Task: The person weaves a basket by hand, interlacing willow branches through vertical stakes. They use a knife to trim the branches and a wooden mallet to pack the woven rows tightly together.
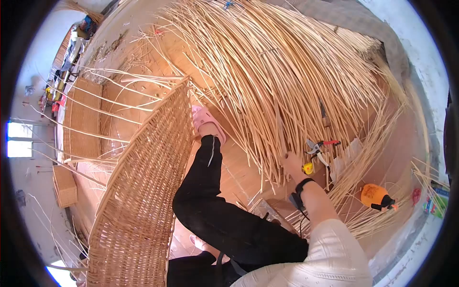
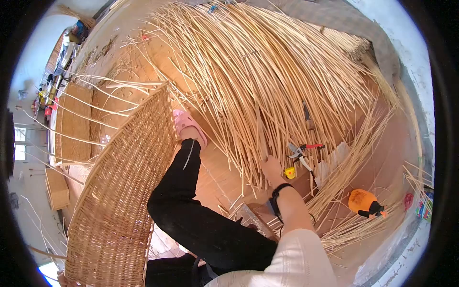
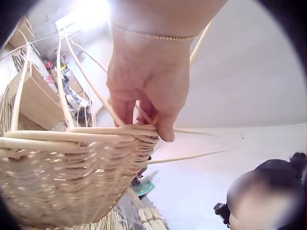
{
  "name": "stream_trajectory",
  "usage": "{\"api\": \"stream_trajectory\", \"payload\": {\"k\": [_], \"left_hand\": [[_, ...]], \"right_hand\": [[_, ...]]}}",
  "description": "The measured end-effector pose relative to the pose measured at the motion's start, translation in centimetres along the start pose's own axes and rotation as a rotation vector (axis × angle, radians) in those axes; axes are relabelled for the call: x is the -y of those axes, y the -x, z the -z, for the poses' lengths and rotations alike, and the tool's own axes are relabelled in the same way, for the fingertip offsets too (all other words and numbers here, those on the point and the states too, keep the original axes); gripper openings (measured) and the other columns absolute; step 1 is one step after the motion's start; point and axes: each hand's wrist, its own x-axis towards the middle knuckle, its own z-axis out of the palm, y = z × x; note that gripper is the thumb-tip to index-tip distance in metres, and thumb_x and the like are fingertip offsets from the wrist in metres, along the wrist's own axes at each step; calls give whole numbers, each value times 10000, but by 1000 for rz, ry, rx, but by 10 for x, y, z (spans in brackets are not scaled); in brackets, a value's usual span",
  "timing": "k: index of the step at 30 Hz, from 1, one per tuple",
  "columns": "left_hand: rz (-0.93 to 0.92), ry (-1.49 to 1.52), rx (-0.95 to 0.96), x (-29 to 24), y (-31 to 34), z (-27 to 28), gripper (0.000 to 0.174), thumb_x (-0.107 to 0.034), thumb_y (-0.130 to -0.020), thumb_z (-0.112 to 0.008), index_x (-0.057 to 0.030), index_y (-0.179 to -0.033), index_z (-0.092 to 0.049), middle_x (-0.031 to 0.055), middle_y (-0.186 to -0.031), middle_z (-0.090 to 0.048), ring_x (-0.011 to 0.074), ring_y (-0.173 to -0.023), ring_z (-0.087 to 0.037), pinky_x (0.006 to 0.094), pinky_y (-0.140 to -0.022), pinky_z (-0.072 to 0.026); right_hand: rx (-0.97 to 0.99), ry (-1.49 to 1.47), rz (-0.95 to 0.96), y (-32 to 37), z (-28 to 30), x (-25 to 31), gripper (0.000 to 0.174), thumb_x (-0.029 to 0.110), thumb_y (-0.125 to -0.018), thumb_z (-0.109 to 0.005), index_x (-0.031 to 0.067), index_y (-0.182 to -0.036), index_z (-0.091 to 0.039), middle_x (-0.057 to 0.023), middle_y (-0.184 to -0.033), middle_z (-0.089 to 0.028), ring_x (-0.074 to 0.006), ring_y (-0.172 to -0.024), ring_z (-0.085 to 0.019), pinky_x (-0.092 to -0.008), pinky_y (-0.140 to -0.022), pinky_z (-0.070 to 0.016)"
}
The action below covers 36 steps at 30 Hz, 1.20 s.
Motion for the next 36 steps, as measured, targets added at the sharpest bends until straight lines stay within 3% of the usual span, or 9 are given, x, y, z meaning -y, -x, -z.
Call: {"api": "stream_trajectory", "payload": {"k": [1,2,5,8,11,13,23,31,36], "left_hand": [[144,-10,-71,8,6,10,423,-209,-874,-666,59,-1186,-567,193,-1210,-596,292,-1038,-586,416,-916,-484],[15,-17,-47,-2,-2,-15,372,-207,-896,-673,48,-1151,-585,175,-1155,-601,263,-998,-578,385,-878,-494],[55,-11,-72,-32,-10,-51,336,-206,-910,-689,37,-1122,-595,157,-1098,-615,241,-954,-579,352,-834,-498],[101,-10,-78,-16,-11,-37,274,-182,-923,-690,22,-1086,-607,134,-1037,-627,221,-913,-580,349,-819,-500],[226,51,-33,15,-8,-18,278,-168,-912,-666,15,-1118,-626,190,-1185,-609,262,-989,-604,402,-900,-482],[28,61,-30,8,-14,-34,165,-146,-931,-601,-19,-1035,-597,20,-955,-567,114,-869,-542,257,-796,-431],[69,296,32,-19,-18,-42,185,-53,-851,-680,18,-1018,-646,37,-920,-629,111,-815,-586,255,-716,-475],[138,207,116,-37,-25,-44,142,-72,-867,-702,21,-970,-667,-8,-817,-612,72,-780,-563,235,-709,-460],[106,231,141,-34,-26,-41,155,-126,-886,-720,-2,-973,-688,-7,-826,-620,64,-790,-573,231,-689,-459]], "right_hand": [[6,-150,121,4,-1,-6,318,277,-898,-647,-30,-978,-645,-174,-822,-691,-356,-810,-690,-431,-717,-549],[217,-425,147,7,1,-10,303,272,-916,-648,-28,-952,-659,-88,-709,-646,-221,-691,-663,-339,-611,-520],[602,-706,63,80,83,44,293,264,-927,-664,-19,-1004,-647,-27,-699,-605,-105,-644,-606,-269,-545,-466],[523,-742,222,121,99,71,294,249,-923,-682,-6,-1059,-627,-15,-695,-585,-75,-617,-572,-252,-532,-446],[331,-657,492,146,100,94,332,229,-898,-718,-8,-1101,-605,-14,-708,-587,-90,-604,-570,-256,-529,-440],[327,-607,544,180,136,132,342,229,-872,-746,-3,-1081,-607,-19,-702,-587,-97,-601,-573,-262,-538,-438],[364,-384,731,252,158,200,412,347,-819,-793,24,-995,-606,-72,-795,-582,-181,-674,-562,-315,-634,-469],[367,-498,938,309,186,233,475,180,-856,-758,59,-1273,-564,-30,-806,-621,-73,-655,-547,-247,-583,-453],[818,-796,1056,340,246,291,407,184,-926,-677,30,-1287,-568,-18,-875,-648,-93,-741,-602,-252,-651,-477]]}}
